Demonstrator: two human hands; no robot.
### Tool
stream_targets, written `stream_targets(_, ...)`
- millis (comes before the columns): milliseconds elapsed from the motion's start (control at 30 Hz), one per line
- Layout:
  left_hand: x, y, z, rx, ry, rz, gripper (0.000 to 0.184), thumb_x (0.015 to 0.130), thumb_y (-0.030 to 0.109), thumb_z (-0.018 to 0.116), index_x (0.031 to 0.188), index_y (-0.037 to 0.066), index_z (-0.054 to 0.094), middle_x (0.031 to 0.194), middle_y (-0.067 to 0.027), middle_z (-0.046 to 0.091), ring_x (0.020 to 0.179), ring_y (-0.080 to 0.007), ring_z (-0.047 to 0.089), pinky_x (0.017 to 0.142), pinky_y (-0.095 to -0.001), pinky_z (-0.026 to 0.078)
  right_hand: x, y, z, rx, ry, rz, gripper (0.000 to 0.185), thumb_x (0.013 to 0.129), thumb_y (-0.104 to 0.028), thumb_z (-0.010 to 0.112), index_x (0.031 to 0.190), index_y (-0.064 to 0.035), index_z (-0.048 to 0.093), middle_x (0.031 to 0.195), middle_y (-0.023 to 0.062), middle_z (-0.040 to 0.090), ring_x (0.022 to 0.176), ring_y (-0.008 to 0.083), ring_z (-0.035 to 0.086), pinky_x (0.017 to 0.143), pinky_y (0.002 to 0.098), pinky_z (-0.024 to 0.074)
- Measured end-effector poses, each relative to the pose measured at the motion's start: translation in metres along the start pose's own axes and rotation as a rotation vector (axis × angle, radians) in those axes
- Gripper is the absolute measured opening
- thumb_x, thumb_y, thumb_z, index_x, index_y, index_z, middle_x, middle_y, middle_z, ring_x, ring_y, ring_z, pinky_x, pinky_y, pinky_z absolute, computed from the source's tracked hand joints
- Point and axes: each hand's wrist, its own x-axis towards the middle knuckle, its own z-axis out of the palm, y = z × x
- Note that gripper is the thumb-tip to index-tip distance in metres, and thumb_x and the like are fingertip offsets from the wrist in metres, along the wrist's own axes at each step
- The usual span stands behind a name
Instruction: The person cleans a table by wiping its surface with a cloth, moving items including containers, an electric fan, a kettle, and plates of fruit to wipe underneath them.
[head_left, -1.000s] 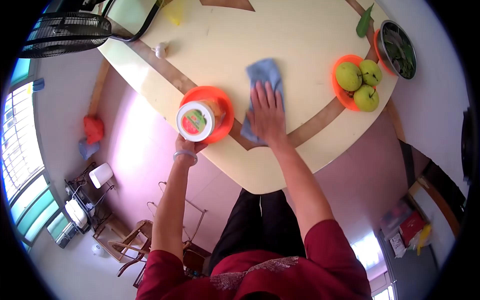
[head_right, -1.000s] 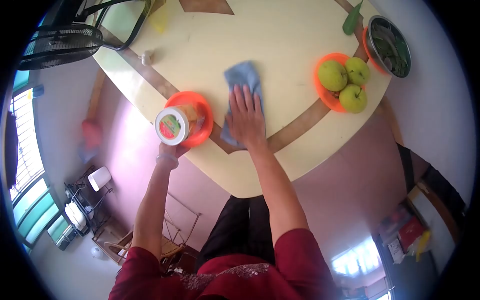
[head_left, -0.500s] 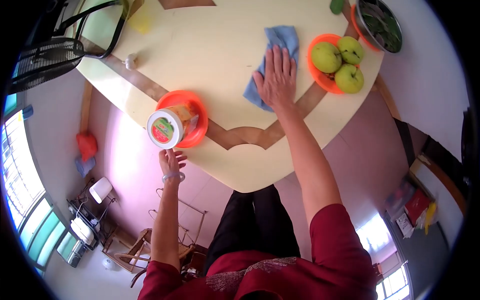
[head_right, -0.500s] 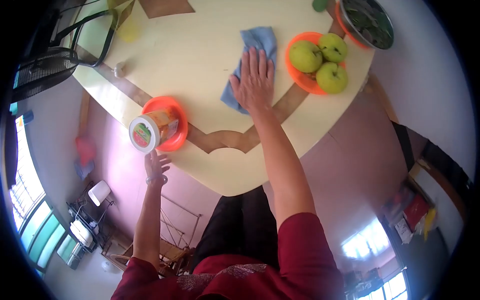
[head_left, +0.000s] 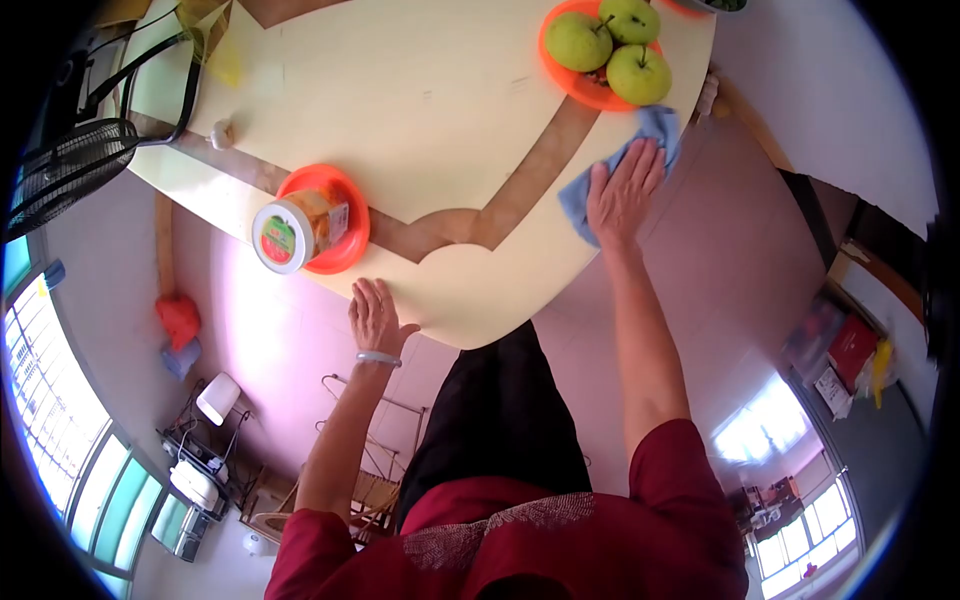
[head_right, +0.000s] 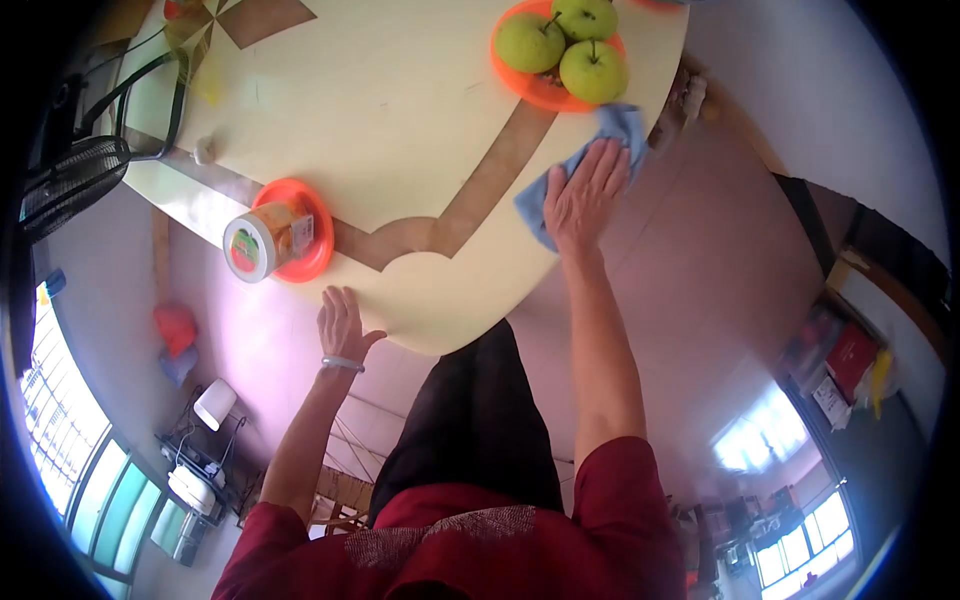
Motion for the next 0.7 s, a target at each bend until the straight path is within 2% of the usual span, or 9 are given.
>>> stream_targets(100,0.002,0.001,0.012,0.071,0.000,-0.019,0.103,0.053,0.036,0.080,0.128,-0.009,0.028,0.130,-0.0353,0.027,0.121,-0.0450,0.030,0.092,-0.0447,0.035,-0.010,-0.018,0.006,-0.084,0.003,0.155,0.064,0.087,-0.037,0.040,0.127,0.0130,0.031,0.133,0.0307,0.029,0.125,0.0459,0.024,0.101,0.0524,0.0224)
stream_targets(200,0.002,0.003,0.013,0.085,-0.018,-0.042,0.103,0.052,0.037,0.081,0.128,-0.010,0.028,0.130,-0.0359,0.027,0.122,-0.0446,0.030,0.092,-0.0444,0.036,-0.066,-0.056,-0.002,0.003,0.007,0.035,0.065,0.089,-0.038,0.036,0.129,0.0131,0.029,0.135,0.0321,0.026,0.125,0.0484,0.023,0.101,0.0551,0.0217)
stream_targets(267,0.005,0.006,0.015,0.115,-0.050,-0.071,0.104,0.052,0.038,0.081,0.127,-0.011,0.028,0.130,-0.0365,0.027,0.122,-0.0448,0.030,0.092,-0.0444,0.036,-0.116,-0.092,-0.014,0.097,-0.120,0.001,0.066,0.089,-0.039,0.034,0.130,0.0121,0.027,0.135,0.0321,0.026,0.124,0.0502,0.024,0.101,0.0581,0.0200)
stream_targets(333,0.009,0.009,0.018,0.170,-0.102,-0.106,0.105,0.052,0.040,0.080,0.127,-0.012,0.028,0.129,-0.0372,0.027,0.122,-0.0451,0.029,0.093,-0.0442,0.036,-0.164,-0.129,-0.022,0.111,-0.276,-0.037,0.066,0.088,-0.042,0.036,0.127,0.0112,0.033,0.135,0.0300,0.028,0.125,0.0483,0.026,0.100,0.0574,0.0215)
stream_targets(433,0.013,0.013,0.013,0.201,-0.150,-0.131,0.108,0.051,0.043,0.080,0.126,-0.013,0.027,0.128,-0.0379,0.028,0.122,-0.0455,0.029,0.092,-0.0440,0.037,-0.209,-0.165,-0.034,0.238,-0.565,-0.289,0.063,0.081,-0.039,0.050,0.127,0.0030,0.038,0.138,0.0213,0.028,0.127,0.0409,0.026,0.102,0.0506,0.0243)
stream_targets(500,0.012,0.009,0.015,0.192,-0.123,-0.100,0.109,0.050,0.044,0.080,0.127,-0.013,0.027,0.128,-0.0377,0.029,0.122,-0.0452,0.029,0.092,-0.0439,0.037,-0.198,-0.163,-0.034,0.322,-0.511,-0.511,0.062,0.081,-0.038,0.051,0.130,-0.0019,0.038,0.141,0.0140,0.028,0.130,0.0349,0.024,0.105,0.0457,0.0212)
stream_targets(600,0.009,0.005,0.020,0.187,-0.094,-0.079,0.110,0.049,0.044,0.080,0.126,-0.013,0.027,0.128,-0.0376,0.029,0.122,-0.0451,0.030,0.091,-0.0440,0.038,-0.140,-0.140,-0.015,0.438,-0.434,-0.825,0.063,0.081,-0.041,0.050,0.131,-0.0047,0.037,0.141,0.0085,0.028,0.131,0.0298,0.023,0.107,0.0430,0.0177)
stream_targets(667,0.008,0.005,0.023,0.180,-0.077,-0.080,0.110,0.047,0.043,0.081,0.126,-0.013,0.028,0.128,-0.0376,0.030,0.122,-0.0459,0.030,0.091,-0.0447,0.038,-0.081,-0.143,-0.006,0.286,-0.439,-0.751,0.066,0.082,-0.046,0.045,0.134,-0.0064,0.034,0.141,0.0074,0.029,0.132,0.0278,0.022,0.108,0.0431,0.0153)
stream_targets(700,0.009,0.005,0.025,0.175,-0.063,-0.085,0.110,0.046,0.043,0.081,0.126,-0.013,0.029,0.128,-0.0376,0.030,0.121,-0.0466,0.031,0.091,-0.0454,0.038,-0.047,-0.150,-0.002,0.222,-0.425,-0.625,0.066,0.084,-0.047,0.043,0.135,-0.0069,0.032,0.141,0.0082,0.029,0.132,0.0285,0.021,0.108,0.0439,0.0150)
